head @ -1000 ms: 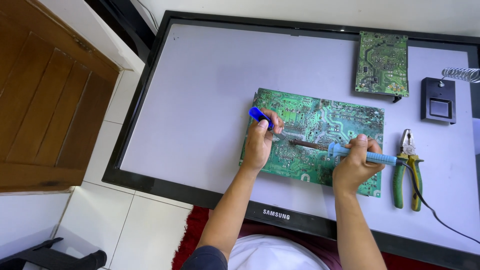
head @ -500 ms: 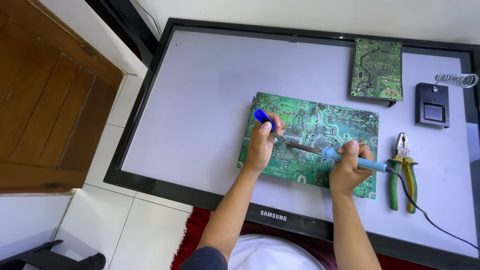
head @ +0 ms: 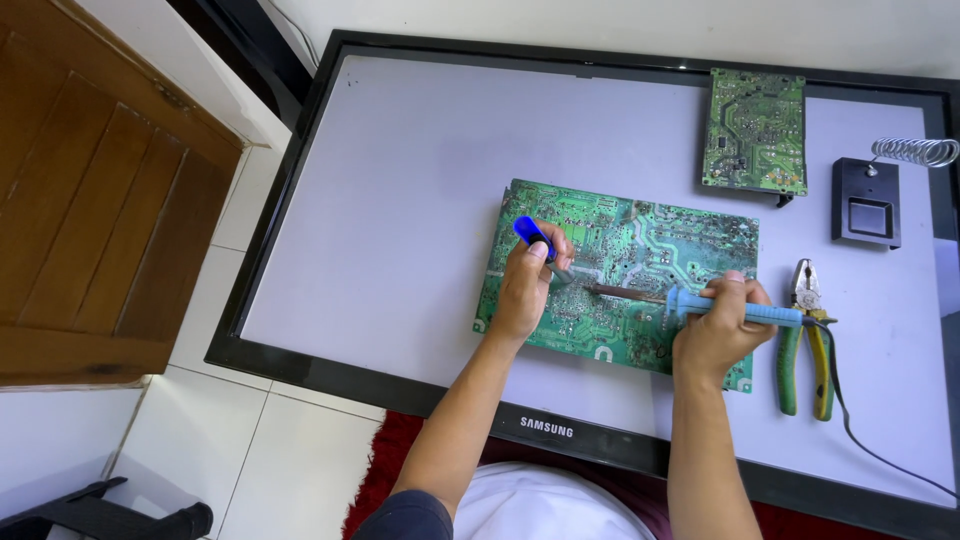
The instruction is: The person uses a soldering iron and a blue-handled tool to apply solder to traces on a green circuit board. They repeatedly heat and feed solder along specific areas of the board while holding the tool steady. The work is performed on a white tabletop with other electronics and tools nearby.
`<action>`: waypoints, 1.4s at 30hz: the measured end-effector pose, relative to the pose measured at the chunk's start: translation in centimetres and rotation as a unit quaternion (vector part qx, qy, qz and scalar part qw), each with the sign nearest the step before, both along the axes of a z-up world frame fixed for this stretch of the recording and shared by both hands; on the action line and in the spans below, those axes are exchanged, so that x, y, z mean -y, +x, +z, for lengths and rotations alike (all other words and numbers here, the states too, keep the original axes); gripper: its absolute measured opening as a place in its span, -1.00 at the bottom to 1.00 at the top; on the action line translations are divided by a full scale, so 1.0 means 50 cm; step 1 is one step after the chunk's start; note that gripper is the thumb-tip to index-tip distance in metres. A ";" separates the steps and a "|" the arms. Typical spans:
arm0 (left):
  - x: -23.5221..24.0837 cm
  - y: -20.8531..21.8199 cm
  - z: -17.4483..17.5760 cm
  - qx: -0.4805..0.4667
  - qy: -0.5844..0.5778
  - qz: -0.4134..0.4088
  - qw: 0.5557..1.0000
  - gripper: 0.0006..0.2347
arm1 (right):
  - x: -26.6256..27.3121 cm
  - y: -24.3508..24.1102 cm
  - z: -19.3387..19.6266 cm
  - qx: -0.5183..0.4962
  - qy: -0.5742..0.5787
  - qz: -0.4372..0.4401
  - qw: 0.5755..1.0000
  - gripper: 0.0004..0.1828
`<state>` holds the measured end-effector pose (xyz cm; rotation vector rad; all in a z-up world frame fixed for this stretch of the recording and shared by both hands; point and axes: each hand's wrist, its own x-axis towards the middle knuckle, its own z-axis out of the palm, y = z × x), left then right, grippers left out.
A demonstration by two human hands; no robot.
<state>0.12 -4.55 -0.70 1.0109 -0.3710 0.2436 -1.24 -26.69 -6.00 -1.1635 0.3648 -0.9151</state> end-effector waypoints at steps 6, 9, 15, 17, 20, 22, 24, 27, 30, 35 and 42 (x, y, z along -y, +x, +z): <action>0.008 0.010 -0.025 -0.008 0.022 -0.020 1.000 -0.74 | 0.034 -0.021 -0.005 -0.005 -0.036 -0.008 0.999 -0.54; -0.016 -0.010 0.035 -0.078 0.179 -0.080 0.977 -0.67 | 0.010 -0.039 0.049 -0.019 0.022 -0.017 0.999 -0.63; -0.010 -0.005 0.046 -0.058 0.244 -0.047 0.967 -0.75 | 0.007 -0.042 0.070 -0.043 0.038 -0.015 0.998 -0.64; -0.009 -0.007 0.038 -0.053 0.228 -0.045 0.971 -0.76 | -0.006 -0.048 0.087 -0.048 0.019 0.002 0.999 -0.66; -0.022 -0.014 0.020 -0.028 0.179 0.009 0.983 -0.80 | -0.021 -0.047 0.076 -0.013 -0.017 0.043 0.999 -0.60; -0.040 -0.014 0.013 -0.011 0.145 0.058 0.988 -0.83 | -0.030 -0.043 0.063 0.024 -0.033 0.063 0.997 -0.53; -0.063 -0.010 0.010 -0.003 0.112 0.082 0.990 -0.77 | -0.040 -0.040 0.054 0.032 -0.051 0.095 0.994 -0.53; -0.075 -0.006 -0.008 -0.001 0.066 0.054 0.996 -0.56 | -0.045 -0.033 0.039 0.033 -0.076 0.112 0.990 -0.52; -0.079 0.011 -0.040 -0.006 0.054 0.033 0.998 -0.36 | -0.049 -0.031 0.032 0.035 -0.090 0.125 0.987 -0.52; -0.080 0.016 -0.016 -0.018 0.054 0.015 0.998 -0.39 | -0.050 -0.028 0.019 0.056 -0.091 0.124 0.987 -0.51; -0.085 0.011 0.003 0.003 0.101 -0.012 0.995 -0.54 | -0.031 -0.028 -0.013 0.057 -0.116 0.104 0.986 -0.53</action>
